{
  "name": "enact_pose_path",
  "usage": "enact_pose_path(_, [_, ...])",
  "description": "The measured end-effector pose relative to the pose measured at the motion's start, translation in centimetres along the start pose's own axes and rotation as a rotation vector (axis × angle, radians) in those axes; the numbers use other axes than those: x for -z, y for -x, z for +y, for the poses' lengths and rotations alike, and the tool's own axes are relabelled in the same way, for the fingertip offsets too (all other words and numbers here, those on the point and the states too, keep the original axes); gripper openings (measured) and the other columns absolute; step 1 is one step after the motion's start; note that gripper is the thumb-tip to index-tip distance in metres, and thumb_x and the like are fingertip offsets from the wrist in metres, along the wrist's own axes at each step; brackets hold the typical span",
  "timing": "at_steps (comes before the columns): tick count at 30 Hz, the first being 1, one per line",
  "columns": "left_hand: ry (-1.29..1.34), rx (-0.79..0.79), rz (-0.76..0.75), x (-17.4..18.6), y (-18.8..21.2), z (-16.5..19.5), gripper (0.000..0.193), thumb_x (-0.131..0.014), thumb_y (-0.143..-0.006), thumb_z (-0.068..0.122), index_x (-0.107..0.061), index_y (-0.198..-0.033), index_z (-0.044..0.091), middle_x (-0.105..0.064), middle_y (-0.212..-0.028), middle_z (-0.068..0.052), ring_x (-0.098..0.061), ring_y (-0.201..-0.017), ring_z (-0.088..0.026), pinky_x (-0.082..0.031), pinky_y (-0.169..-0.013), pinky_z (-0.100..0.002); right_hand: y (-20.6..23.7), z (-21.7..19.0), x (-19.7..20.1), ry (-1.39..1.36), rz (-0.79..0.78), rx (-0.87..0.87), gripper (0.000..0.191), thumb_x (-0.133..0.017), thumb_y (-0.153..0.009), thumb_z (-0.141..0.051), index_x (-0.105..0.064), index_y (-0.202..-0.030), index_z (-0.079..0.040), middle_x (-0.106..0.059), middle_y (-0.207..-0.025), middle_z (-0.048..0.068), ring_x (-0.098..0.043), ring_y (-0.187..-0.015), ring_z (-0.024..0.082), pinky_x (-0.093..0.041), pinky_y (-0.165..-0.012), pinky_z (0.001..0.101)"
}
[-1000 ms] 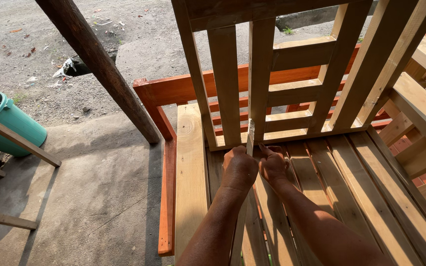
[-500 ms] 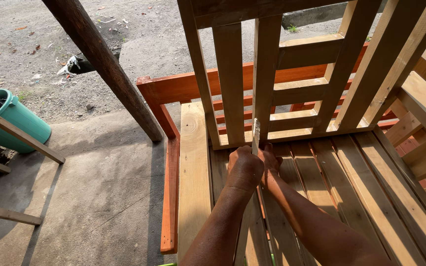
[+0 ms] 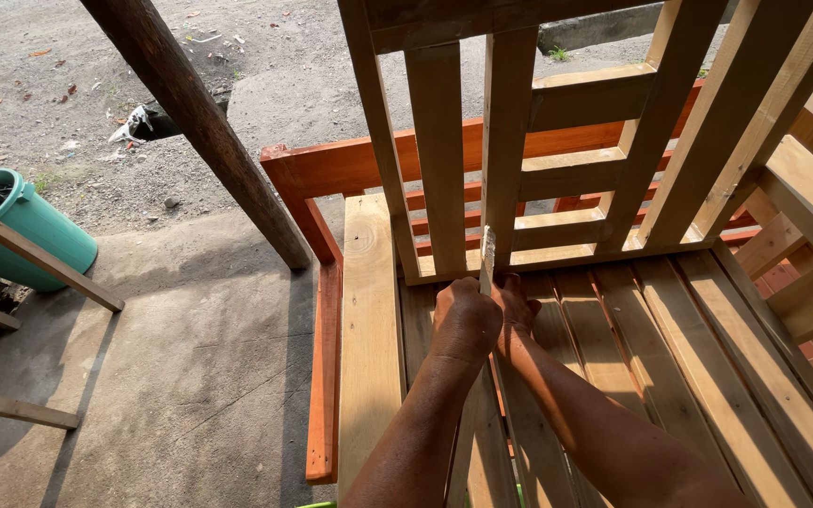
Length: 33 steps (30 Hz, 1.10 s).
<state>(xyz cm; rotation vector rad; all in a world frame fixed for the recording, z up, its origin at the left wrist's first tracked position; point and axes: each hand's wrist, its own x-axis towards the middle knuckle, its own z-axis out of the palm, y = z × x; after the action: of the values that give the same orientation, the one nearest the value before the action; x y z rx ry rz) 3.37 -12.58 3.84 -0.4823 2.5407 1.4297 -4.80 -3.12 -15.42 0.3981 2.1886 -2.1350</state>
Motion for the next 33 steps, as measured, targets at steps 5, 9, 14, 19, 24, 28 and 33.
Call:
enact_pose_path(5, [0.001,-0.048,0.018,-0.2,-0.2,-0.3,0.021,-0.056,-0.093,0.014,-0.073,-0.090,0.002,-0.075,-0.096,-0.020,-0.075,-0.092,-0.030,-0.059,-0.085,-0.045,0.6,0.4,0.2,0.090,0.034,0.046,0.028,-0.055,-0.099,-0.025,-0.069,-0.121,-0.014,-0.068,-0.106,0.009,-0.060,-0.101,0.023,-0.043,-0.093,0.0409])
enact_pose_path(9, [0.047,-0.026,0.006,-0.3,-0.6,-0.6,0.024,-0.054,-0.092,0.012,-0.074,-0.092,-0.001,-0.076,-0.097,-0.021,-0.077,-0.094,-0.031,-0.060,-0.086,-0.044,0.8,0.5,-0.4,0.158,0.063,0.080,0.028,-0.055,-0.099,-0.026,-0.068,-0.121,-0.014,-0.068,-0.106,0.009,-0.059,-0.101,0.023,-0.042,-0.094,0.0417])
enact_pose_path(14, [0.023,-0.002,0.020,-0.5,-0.9,-0.7,0.023,-0.054,-0.091,0.011,-0.074,-0.096,0.000,-0.075,-0.100,-0.021,-0.075,-0.096,-0.032,-0.059,-0.088,-0.044,0.3,0.2,-1.3,0.217,0.061,0.086,0.028,-0.056,-0.100,-0.026,-0.067,-0.122,-0.014,-0.067,-0.105,0.009,-0.059,-0.102,0.024,-0.042,-0.094,0.0427])
enact_pose_path(19, [-0.006,-0.049,0.028,-0.6,-0.8,-0.8,0.025,-0.053,-0.092,0.012,-0.075,-0.096,0.000,-0.075,-0.100,-0.021,-0.075,-0.095,-0.032,-0.059,-0.087,-0.044,0.5,0.6,-0.7,0.305,0.092,0.132,0.028,-0.056,-0.100,-0.027,-0.066,-0.123,-0.013,-0.066,-0.105,0.009,-0.059,-0.103,0.025,-0.041,-0.095,0.0437])
enact_pose_path(24, [0.013,-0.022,0.013,-0.7,-0.8,-0.6,0.024,-0.052,-0.093,0.012,-0.074,-0.098,0.002,-0.075,-0.101,-0.021,-0.076,-0.096,-0.031,-0.060,-0.088,-0.044,0.8,0.6,-0.8,0.335,0.101,0.147,0.029,-0.056,-0.100,-0.027,-0.065,-0.123,-0.013,-0.066,-0.105,0.010,-0.058,-0.104,0.025,-0.041,-0.096,0.0446])
enact_pose_path(28, [-0.010,-0.012,0.011,-0.6,-1.0,-0.7,0.024,-0.052,-0.092,0.009,-0.074,-0.097,0.000,-0.075,-0.101,-0.021,-0.075,-0.096,-0.031,-0.060,-0.088,-0.045,0.3,0.4,-0.9,0.330,0.070,0.123,0.029,-0.056,-0.101,-0.028,-0.065,-0.124,-0.013,-0.065,-0.104,0.010,-0.058,-0.105,0.026,-0.040,-0.096,0.0454])
enact_pose_path(33, [-0.004,-0.047,0.026,-0.6,-0.8,-0.6,0.022,-0.054,-0.093,0.013,-0.074,-0.097,0.003,-0.075,-0.099,-0.021,-0.075,-0.094,-0.030,-0.060,-0.087,-0.044,0.1,1.2,0.2,0.469,0.124,0.215,0.029,-0.056,-0.101,-0.028,-0.064,-0.125,-0.013,-0.065,-0.104,0.010,-0.058,-0.106,0.027,-0.039,-0.097,0.0464])
